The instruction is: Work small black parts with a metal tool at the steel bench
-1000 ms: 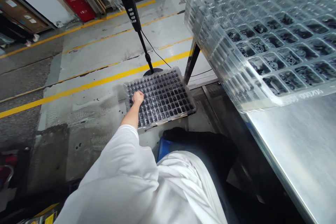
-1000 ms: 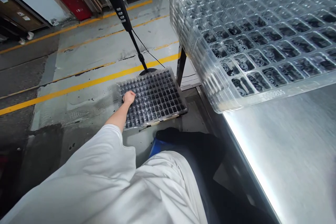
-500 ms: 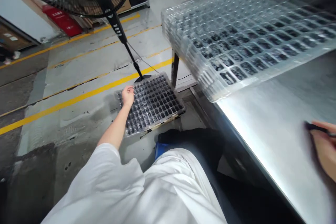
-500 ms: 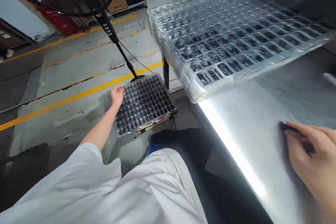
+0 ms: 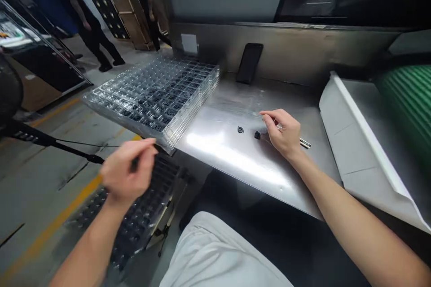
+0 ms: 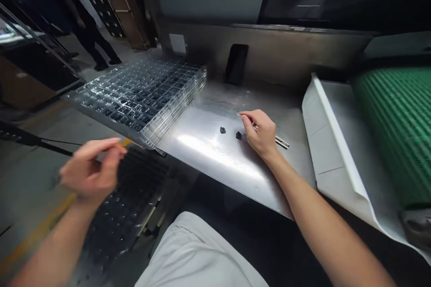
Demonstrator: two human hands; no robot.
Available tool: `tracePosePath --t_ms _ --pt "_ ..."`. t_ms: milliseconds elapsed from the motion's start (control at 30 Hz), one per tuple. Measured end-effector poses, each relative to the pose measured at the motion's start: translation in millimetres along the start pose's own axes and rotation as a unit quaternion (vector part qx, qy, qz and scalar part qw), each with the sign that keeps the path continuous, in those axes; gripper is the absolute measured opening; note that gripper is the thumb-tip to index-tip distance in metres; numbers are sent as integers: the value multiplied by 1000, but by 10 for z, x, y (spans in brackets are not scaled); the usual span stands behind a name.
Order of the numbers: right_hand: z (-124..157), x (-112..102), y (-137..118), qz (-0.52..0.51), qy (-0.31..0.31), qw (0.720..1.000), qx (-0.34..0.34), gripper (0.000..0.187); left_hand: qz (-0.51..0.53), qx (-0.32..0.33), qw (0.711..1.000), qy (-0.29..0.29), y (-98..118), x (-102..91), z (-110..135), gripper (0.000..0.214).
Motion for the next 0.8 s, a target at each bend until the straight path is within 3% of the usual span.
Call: tracePosePath --t_ms 100,200,267,333,433,567,700,767,800 --pt "-21 -76 80 22 5 999 30 37 23 86 977 -193 463 1048 -147 23" --pt "-11 -6 153 54 -42 997 40 36 -3 33 944 -329 516 2040 -192 33" --pt "23 97 184 71 -97 992 36 36 -57 -6 914 -403 493 2564 -158 37" --pt "78 219 200 80 -162 983 21 38 -101 -7 879 -466 520 2934 -94 40" --pt "164 389 244 82 -253 964 -4 40 -119 35 841 -526 611 3225 -27 34" --pt "171 482 342 59 -293 954 -11 39 -67 28 835 -545 598 3311 -63 21" --pt "132 470 453 28 -271 962 11 42 64 -91 862 -495 444 3367 -270 6" --pt "96 389 513 35 -226 974 13 45 182 -195 847 -459 369 3491 -357 8" --pt "72 322 537 55 -192 980 7 47 245 -252 826 -440 344 3583 -383 8"
Point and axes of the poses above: each hand's wrist, its own z-axis away from the middle knuckle, its own x-axis out of the palm, y = z × x, the point moved 10 cm from there along -z, towards the middle knuckle, and after that the axes turned 1 degree about x, right-handed, at the moved point
